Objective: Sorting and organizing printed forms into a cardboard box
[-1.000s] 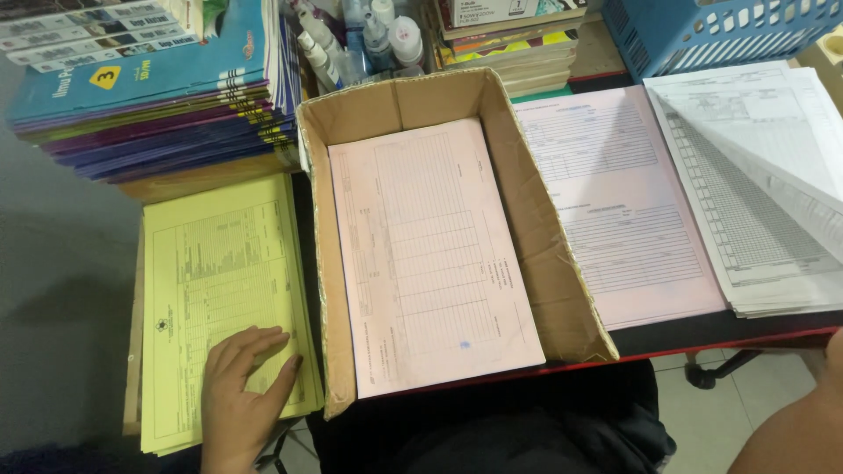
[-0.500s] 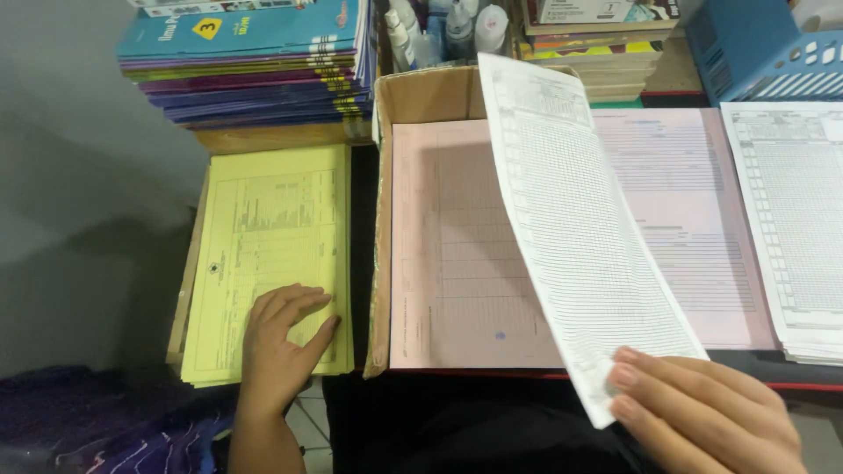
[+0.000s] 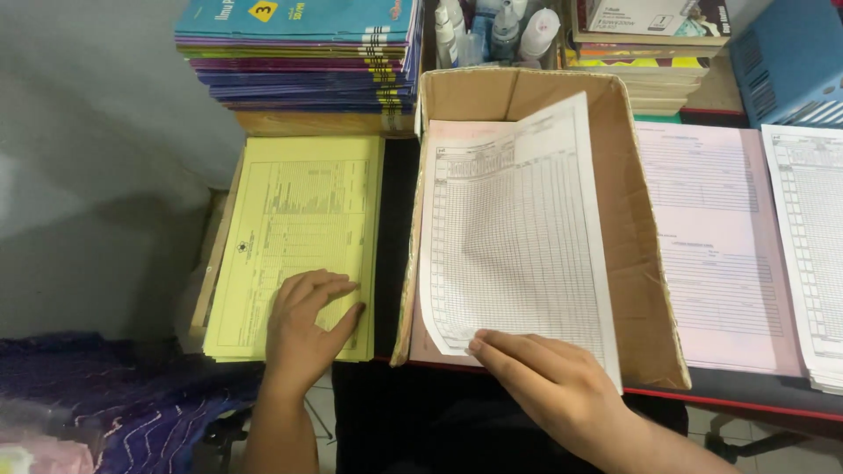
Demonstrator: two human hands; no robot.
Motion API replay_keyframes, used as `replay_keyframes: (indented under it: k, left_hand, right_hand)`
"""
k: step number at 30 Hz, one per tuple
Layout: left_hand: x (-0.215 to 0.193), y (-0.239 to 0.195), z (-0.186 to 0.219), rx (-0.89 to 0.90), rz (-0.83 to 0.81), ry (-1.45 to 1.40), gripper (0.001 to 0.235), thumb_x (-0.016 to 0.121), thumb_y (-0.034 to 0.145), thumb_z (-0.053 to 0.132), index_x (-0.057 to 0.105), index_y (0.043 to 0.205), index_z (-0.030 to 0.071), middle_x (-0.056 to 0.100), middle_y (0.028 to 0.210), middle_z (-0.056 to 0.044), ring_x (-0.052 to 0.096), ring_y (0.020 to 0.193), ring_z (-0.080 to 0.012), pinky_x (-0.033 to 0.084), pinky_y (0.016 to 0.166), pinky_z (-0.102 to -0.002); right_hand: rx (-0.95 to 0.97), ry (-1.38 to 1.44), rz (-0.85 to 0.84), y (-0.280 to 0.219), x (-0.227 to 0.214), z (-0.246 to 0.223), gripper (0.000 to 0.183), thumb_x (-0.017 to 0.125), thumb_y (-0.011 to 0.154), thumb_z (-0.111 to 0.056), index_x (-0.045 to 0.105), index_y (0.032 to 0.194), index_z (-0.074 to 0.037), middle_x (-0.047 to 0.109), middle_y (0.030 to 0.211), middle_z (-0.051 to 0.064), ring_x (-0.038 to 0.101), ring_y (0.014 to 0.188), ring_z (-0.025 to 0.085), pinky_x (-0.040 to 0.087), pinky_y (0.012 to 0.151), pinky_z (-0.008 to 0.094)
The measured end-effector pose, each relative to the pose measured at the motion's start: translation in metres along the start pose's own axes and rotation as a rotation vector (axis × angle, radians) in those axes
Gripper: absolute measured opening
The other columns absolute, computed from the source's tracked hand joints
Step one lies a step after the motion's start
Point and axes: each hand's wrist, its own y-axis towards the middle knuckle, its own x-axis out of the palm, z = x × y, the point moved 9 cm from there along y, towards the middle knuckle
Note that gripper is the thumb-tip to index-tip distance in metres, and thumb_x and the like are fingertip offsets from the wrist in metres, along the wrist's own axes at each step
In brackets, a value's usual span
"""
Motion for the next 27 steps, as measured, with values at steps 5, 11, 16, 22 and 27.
replay_keyframes:
  k: [5,11,16,22,27]
  left_hand:
    - [-0.002,0.000,0.002,0.037,0.026,-0.005,0.025,0.077,0.087,0.029,0.078,0.110,0.021,0.072,0.112,0.006,0.060,0.116,-0.0192,0.044,0.100,-0.038]
    - [-0.004,-0.001,0.005,0.117,0.078,-0.002,0.026,0.079,0.085,0.025,0.078,0.110,0.019,0.072,0.110,0.005,0.061,0.111,-0.0201,0.046,0.095,-0.038]
    - [-0.007,0.000,0.011,0.141,0.094,-0.019,0.022,0.078,0.087,0.022,0.077,0.109,0.019,0.071,0.109,0.004,0.061,0.110,-0.0214,0.048,0.096,-0.036]
    - [-0.004,0.000,0.007,0.125,0.097,0.002,0.023,0.080,0.085,0.024,0.078,0.107,0.018,0.072,0.108,0.005,0.062,0.110,-0.0207,0.046,0.096,-0.037]
    - [0.000,0.000,0.010,0.106,-0.017,0.060,0.029,0.070,0.092,0.029,0.074,0.118,0.017,0.071,0.119,0.002,0.060,0.122,-0.0235,0.045,0.102,-0.042]
  right_hand:
    - [0.148,0.194,-0.270,-0.011,0.038,0.022,0.040,0.065,0.098,-0.019,0.059,0.136,-0.007,0.066,0.133,0.011,0.072,0.111,0.026,0.059,0.091,0.036]
    - [-0.004,0.222,-0.541,-0.027,0.052,0.022,0.068,0.081,0.090,-0.020,0.050,0.150,-0.009,0.050,0.152,0.020,0.046,0.141,0.040,0.028,0.117,0.056]
    - [0.064,-0.289,-0.385,-0.034,0.037,0.058,0.063,0.068,0.090,-0.029,0.049,0.150,-0.020,0.047,0.157,0.008,0.035,0.150,0.035,0.023,0.118,0.061]
    - [0.168,-0.256,-0.431,-0.042,0.036,0.073,0.074,0.080,0.081,-0.036,0.050,0.148,-0.021,0.046,0.155,0.007,0.034,0.149,0.036,0.024,0.115,0.064]
    - [0.000,0.280,-0.245,-0.027,-0.003,0.027,0.036,0.072,0.095,-0.018,0.066,0.129,-0.009,0.062,0.141,0.015,0.054,0.138,0.043,0.048,0.113,0.052]
